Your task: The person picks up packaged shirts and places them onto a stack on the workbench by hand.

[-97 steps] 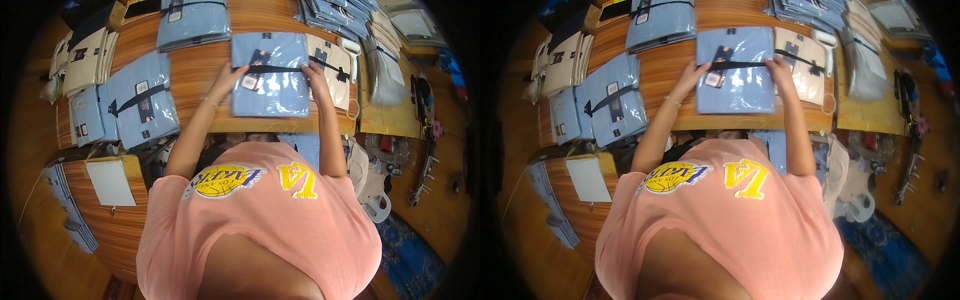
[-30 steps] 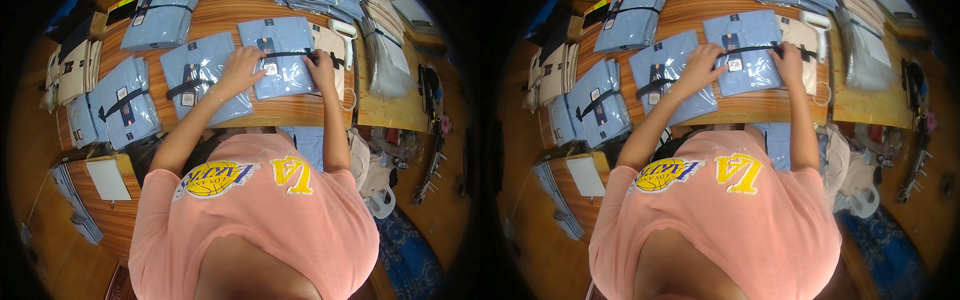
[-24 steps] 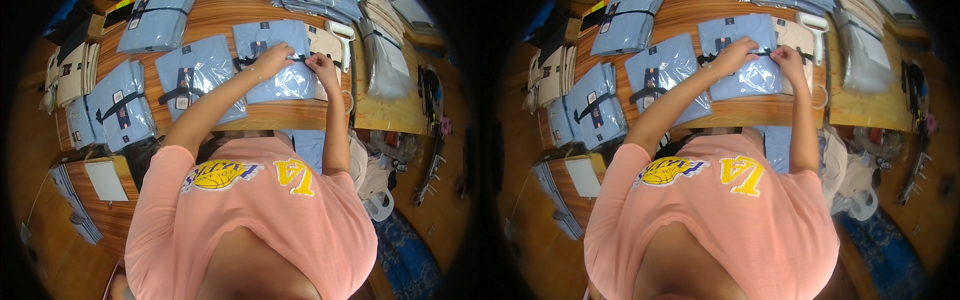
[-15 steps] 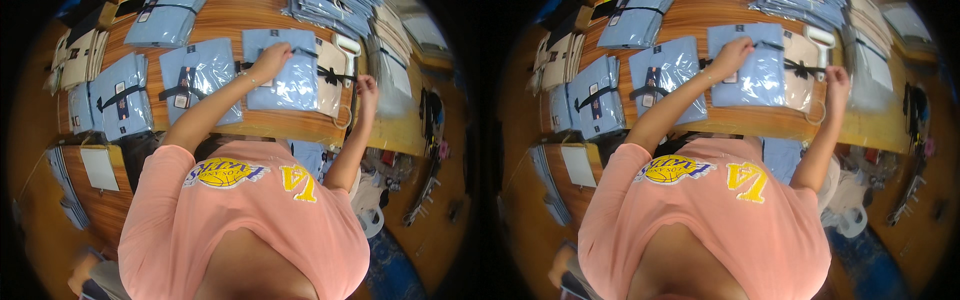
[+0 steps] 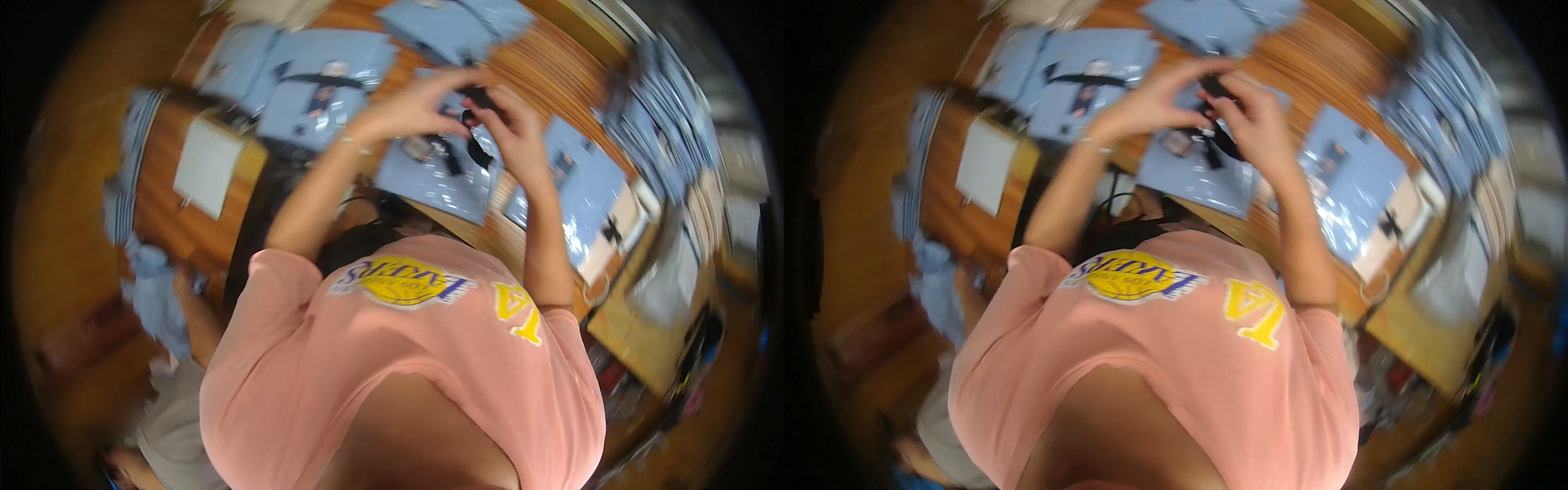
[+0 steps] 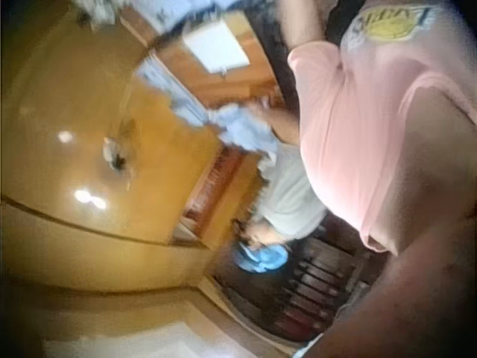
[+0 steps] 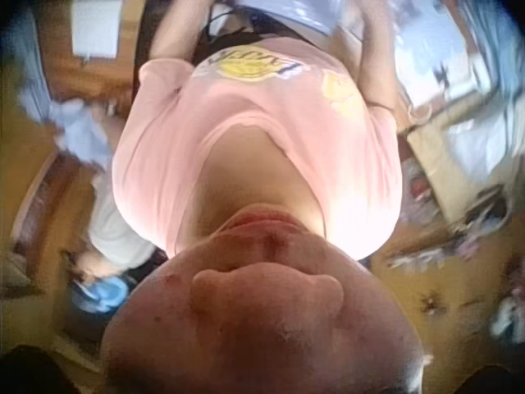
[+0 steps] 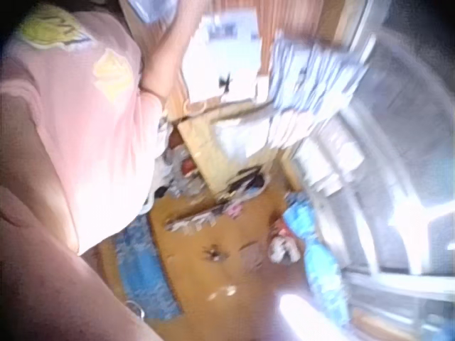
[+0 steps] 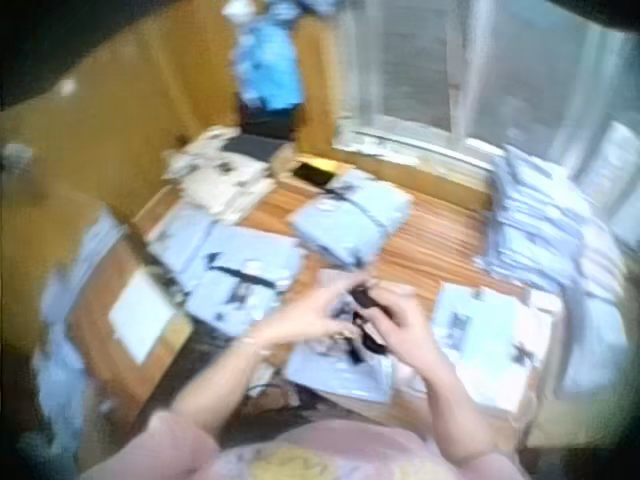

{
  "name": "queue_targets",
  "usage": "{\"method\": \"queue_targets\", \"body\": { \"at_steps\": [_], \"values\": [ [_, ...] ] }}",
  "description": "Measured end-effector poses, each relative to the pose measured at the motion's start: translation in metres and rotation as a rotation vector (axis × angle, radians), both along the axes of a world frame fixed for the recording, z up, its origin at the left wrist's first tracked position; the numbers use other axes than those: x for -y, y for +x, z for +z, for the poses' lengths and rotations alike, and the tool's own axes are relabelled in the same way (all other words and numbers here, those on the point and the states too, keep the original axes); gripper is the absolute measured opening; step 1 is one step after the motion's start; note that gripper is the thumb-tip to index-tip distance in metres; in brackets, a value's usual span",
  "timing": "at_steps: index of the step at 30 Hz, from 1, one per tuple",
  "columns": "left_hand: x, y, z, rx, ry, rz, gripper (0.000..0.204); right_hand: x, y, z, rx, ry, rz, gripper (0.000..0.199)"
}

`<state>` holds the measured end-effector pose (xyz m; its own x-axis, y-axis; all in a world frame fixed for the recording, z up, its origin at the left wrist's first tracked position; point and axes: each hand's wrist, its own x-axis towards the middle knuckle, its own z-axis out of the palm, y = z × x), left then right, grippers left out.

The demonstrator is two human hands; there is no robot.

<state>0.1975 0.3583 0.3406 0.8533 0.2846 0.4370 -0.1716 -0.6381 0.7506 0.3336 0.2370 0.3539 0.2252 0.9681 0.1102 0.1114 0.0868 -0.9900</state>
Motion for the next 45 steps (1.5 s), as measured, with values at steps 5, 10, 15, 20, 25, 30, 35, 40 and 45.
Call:
{"method": "queue_targets", "body": {
  "at_steps": [5, 10, 15, 20, 25, 30, 35, 40, 45],
  "values": [
    [-0.043, -0.094, -0.027, -0.161, -0.565, 0.308, 0.032, -0.050, -0.043, 0.027, 0.335, 0.147, 0.106, 0.020],
    [-0.176, -0.265, -0.075, -0.093, 0.074, 1.159, 0.036, -0.040, -0.033, -0.007, 0.160, -0.092, 0.019, 0.022],
    [-0.259, -0.403, -0.200, -0.661, 0.137, 1.266, 0.043, -0.004, 0.008, -0.033, 0.293, -0.271, -0.223, 0.022],
    [-0.271, -0.356, -0.170, -0.566, 0.172, 1.413, 0.043, 0.107, 0.101, -0.074, 0.740, -0.553, -0.883, 0.015],
    [-0.118, -0.141, -0.020, 0.110, 0.090, 0.808, 0.033, 0.080, 0.029, -0.070, 0.758, -0.345, -0.619, 0.009],
    [-0.013, -0.019, -0.080, -0.308, 0.072, -0.177, 0.031, 0.076, 0.056, -0.107, 0.776, -0.591, -0.661, 0.014],
    [-0.006, 0.002, -0.114, -0.257, -0.020, 0.056, 0.019, 0.070, 0.036, -0.135, 1.064, -0.615, -0.397, 0.015],
    [-0.050, -0.029, -0.111, -0.264, -0.104, 0.574, 0.029, 0.103, 0.070, -0.102, 0.957, -0.651, -0.712, 0.014],
    [-0.019, -0.020, -0.098, -0.239, 0.501, 0.770, 0.052, 0.128, 0.088, -0.090, 1.087, -0.596, -0.800, 0.027]
  ]
}}
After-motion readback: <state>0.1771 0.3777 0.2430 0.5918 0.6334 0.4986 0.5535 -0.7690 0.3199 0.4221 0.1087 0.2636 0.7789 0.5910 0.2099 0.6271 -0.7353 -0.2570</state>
